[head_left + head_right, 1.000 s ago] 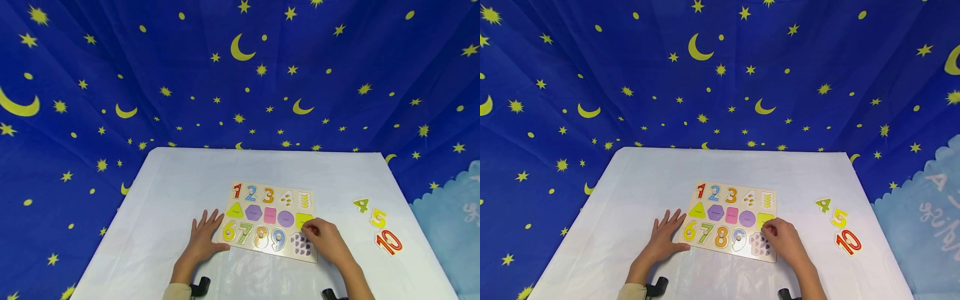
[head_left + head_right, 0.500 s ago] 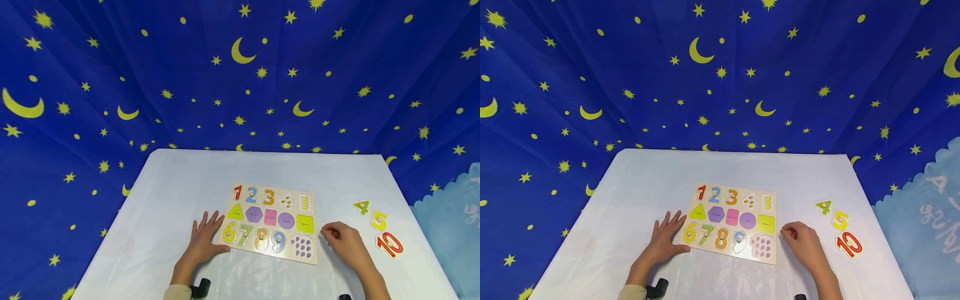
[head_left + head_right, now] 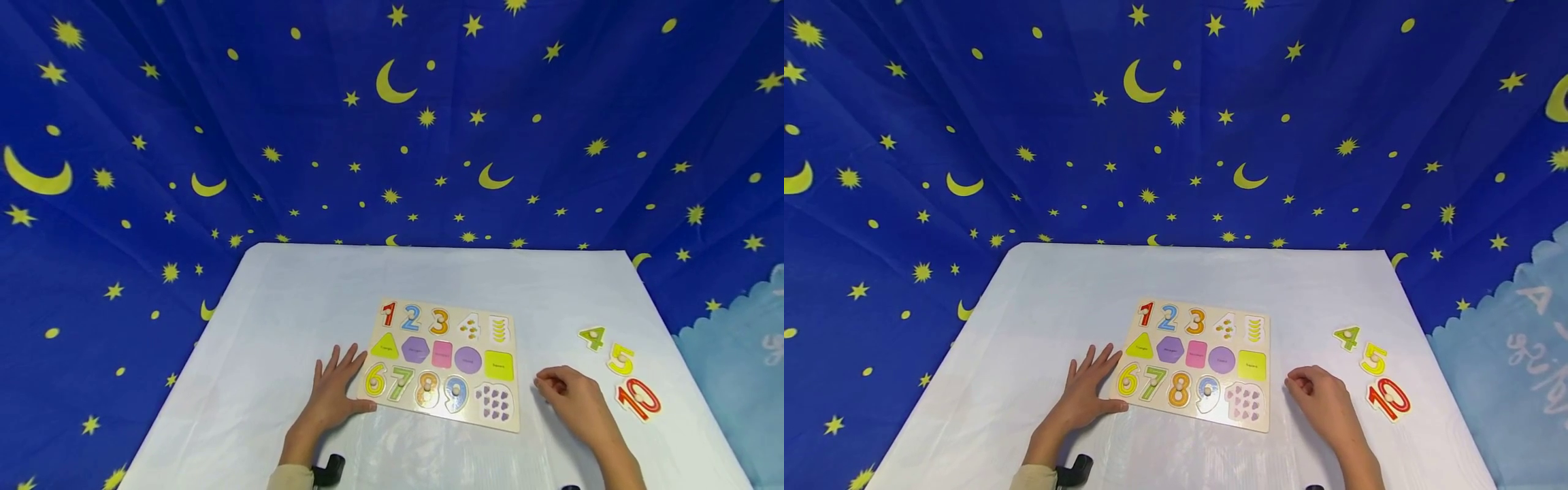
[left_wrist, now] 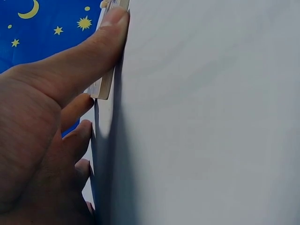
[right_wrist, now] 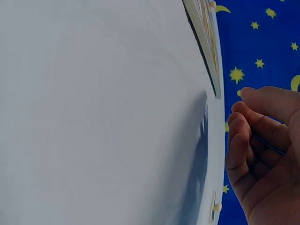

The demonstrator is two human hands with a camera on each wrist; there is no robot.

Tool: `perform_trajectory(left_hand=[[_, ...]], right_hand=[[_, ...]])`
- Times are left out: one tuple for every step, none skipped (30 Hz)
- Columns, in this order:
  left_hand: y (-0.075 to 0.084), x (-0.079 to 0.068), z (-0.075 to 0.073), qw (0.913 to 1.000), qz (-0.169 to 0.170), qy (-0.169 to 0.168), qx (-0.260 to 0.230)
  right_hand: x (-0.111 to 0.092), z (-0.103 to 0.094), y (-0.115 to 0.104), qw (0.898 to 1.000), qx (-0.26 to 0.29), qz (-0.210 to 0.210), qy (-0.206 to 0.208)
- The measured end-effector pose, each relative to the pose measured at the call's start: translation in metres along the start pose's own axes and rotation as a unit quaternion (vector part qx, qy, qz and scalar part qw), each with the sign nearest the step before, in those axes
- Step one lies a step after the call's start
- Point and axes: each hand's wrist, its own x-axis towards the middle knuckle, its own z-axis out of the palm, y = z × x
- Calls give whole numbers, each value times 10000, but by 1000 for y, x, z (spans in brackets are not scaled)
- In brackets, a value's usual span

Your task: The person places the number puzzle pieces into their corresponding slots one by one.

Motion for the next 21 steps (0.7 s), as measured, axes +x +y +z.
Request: perform_trajectory(left_hand=[[0, 0, 0, 10000, 3, 8, 17], [-1, 0, 0, 10000, 5, 12, 18], [-1, 0, 0, 10000, -1, 15, 18], [-2, 0, 0, 10000, -11, 12, 34], [-2, 0, 1, 10000, -11, 21, 48], [-2, 0, 1, 10000, -9, 31, 62], [-3, 0, 1, 10000, -9, 28, 61], [-3, 0, 1, 10000, 2, 26, 58], [-3, 0, 2, 10000, -19, 10, 70], [-2, 0, 2, 10000, -12, 6, 81], [-2, 0, 2, 10000, -10, 5, 79], [-2, 1, 2, 10000, -14, 2, 78], [-1, 1, 2, 10000, 1, 0, 62], [0, 1, 2, 10000, -12, -6, 60], [0, 0, 2, 10000, -33, -13, 49], [0, 0, 1, 10000, -39, -10, 45], [0, 0, 1, 10000, -34, -5, 42], [0, 0, 1, 10000, -22, -3, 34], [0, -1, 1, 10000, -9, -2, 30], [0, -1, 1, 10000, -28, -16, 42], [-1, -1, 1, 10000, -21, -18, 39]], right_hand=[[0, -1, 1, 10000, 10, 9, 10], [0, -1, 1, 10000, 30, 20, 15], [0, -1, 2, 10000, 49, 29, 18], [1, -1, 2, 10000, 65, 36, 16], [1, -1, 2, 10000, 90, 40, 5], [1, -1, 3, 9999, 100, 38, 12], [1, -2, 3, 9999, 96, 36, 31], [0, -2, 4, 9999, 82, 37, 65], [0, -2, 5, 9999, 67, 32, 107], [-1, -3, 6, 9999, 43, 25, 164], [-2, -4, 7, 9998, 18, 17, 218], [-3, -5, 8, 9996, -5, 8, 265], [-4, -6, 9, 9995, -26, -4, 304], [-5, -7, 10, 9994, -42, -4, 330], [-5, -8, 11, 9994, -56, -11, 345], [-6, -9, 12, 9994, -76, -2, 352], [-6, -10, 13, 9993, -93, 6, 349], [-7, -11, 15, 9994, -101, 26, 336], [-7, -12, 16, 9994, -114, 65, 314], [-8, -13, 17, 9994, -123, 113, 290], [-9, -13, 18, 9994, -125, 164, 262]])
